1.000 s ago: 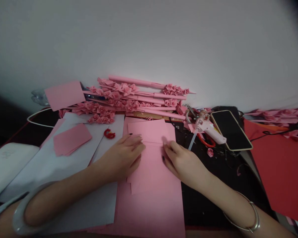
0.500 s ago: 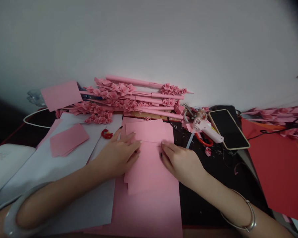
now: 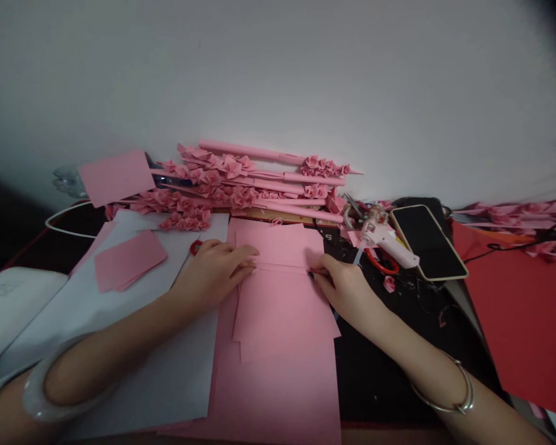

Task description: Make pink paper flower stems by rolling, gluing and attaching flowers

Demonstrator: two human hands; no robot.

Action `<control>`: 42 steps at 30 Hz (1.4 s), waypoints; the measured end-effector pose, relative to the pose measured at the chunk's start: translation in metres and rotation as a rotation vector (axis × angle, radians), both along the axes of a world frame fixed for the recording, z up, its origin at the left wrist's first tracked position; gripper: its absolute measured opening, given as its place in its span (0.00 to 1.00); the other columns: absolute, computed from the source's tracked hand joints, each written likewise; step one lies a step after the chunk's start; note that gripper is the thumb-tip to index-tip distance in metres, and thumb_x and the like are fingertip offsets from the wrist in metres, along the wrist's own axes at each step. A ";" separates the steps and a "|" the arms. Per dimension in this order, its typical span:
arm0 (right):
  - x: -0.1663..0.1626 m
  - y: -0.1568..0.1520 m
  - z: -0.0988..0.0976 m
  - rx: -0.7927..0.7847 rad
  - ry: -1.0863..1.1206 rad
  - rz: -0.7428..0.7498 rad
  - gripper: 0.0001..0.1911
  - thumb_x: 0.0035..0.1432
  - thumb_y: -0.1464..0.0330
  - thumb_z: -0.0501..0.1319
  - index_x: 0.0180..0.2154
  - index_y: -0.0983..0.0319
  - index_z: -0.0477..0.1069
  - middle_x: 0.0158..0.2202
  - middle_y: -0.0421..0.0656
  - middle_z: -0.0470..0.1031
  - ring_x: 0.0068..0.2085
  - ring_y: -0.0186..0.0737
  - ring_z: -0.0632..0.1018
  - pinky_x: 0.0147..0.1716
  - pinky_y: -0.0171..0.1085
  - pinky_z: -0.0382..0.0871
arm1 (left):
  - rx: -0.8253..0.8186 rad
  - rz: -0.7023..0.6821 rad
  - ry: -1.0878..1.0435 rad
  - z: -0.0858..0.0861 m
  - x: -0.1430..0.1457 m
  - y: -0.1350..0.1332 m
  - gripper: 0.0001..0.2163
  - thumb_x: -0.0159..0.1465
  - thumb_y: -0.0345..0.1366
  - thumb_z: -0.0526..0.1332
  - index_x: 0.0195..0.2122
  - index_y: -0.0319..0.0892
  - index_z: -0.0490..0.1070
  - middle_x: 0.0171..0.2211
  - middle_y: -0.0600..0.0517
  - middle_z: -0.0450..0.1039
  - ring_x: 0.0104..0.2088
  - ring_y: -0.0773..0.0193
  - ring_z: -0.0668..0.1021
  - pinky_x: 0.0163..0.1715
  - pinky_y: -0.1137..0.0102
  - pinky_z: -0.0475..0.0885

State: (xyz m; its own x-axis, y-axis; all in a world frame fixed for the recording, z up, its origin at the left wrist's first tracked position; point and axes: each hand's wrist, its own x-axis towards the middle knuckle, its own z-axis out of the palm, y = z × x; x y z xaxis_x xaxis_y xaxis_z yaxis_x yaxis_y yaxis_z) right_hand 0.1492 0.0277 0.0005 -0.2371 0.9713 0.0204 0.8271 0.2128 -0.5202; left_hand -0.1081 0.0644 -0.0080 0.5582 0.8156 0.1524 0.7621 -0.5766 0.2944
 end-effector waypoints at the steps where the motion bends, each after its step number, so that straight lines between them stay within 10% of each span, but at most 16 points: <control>1: 0.000 0.001 0.000 -0.020 0.026 -0.003 0.07 0.55 0.79 0.57 0.35 0.64 0.68 0.33 0.46 0.79 0.36 0.40 0.79 0.34 0.34 0.68 | -0.037 0.002 -0.046 -0.002 -0.001 0.002 0.08 0.65 0.37 0.57 0.43 0.43 0.71 0.39 0.49 0.79 0.38 0.57 0.78 0.43 0.61 0.68; 9: -0.001 -0.001 0.002 -0.035 -0.125 -0.055 0.06 0.56 0.77 0.57 0.37 0.64 0.68 0.32 0.45 0.77 0.34 0.41 0.78 0.33 0.34 0.67 | -0.166 -0.017 -0.297 -0.007 -0.001 0.007 0.07 0.64 0.35 0.57 0.37 0.42 0.75 0.37 0.52 0.78 0.39 0.62 0.77 0.41 0.68 0.71; 24: -0.001 -0.017 0.008 0.158 -0.586 0.220 0.09 0.61 0.74 0.55 0.34 0.64 0.74 0.33 0.44 0.74 0.29 0.38 0.76 0.22 0.35 0.62 | 0.040 -0.214 0.054 0.006 0.006 -0.013 0.13 0.57 0.26 0.55 0.39 0.41 0.76 0.35 0.48 0.69 0.38 0.56 0.71 0.38 0.58 0.64; 35: -0.031 -0.021 -0.009 0.323 -0.460 0.380 0.22 0.65 0.66 0.51 0.54 0.73 0.67 0.54 0.57 0.70 0.43 0.47 0.78 0.40 0.42 0.74 | 0.038 -0.257 0.089 -0.002 0.025 -0.023 0.20 0.59 0.28 0.53 0.53 0.41 0.68 0.40 0.47 0.70 0.45 0.52 0.70 0.45 0.55 0.61; 42: -0.024 -0.021 -0.002 0.264 -0.487 0.222 0.18 0.67 0.65 0.48 0.49 0.64 0.71 0.41 0.47 0.79 0.35 0.42 0.80 0.25 0.36 0.69 | 0.048 -0.256 0.142 0.004 0.020 -0.016 0.16 0.63 0.30 0.51 0.50 0.43 0.71 0.37 0.49 0.71 0.42 0.55 0.71 0.40 0.59 0.63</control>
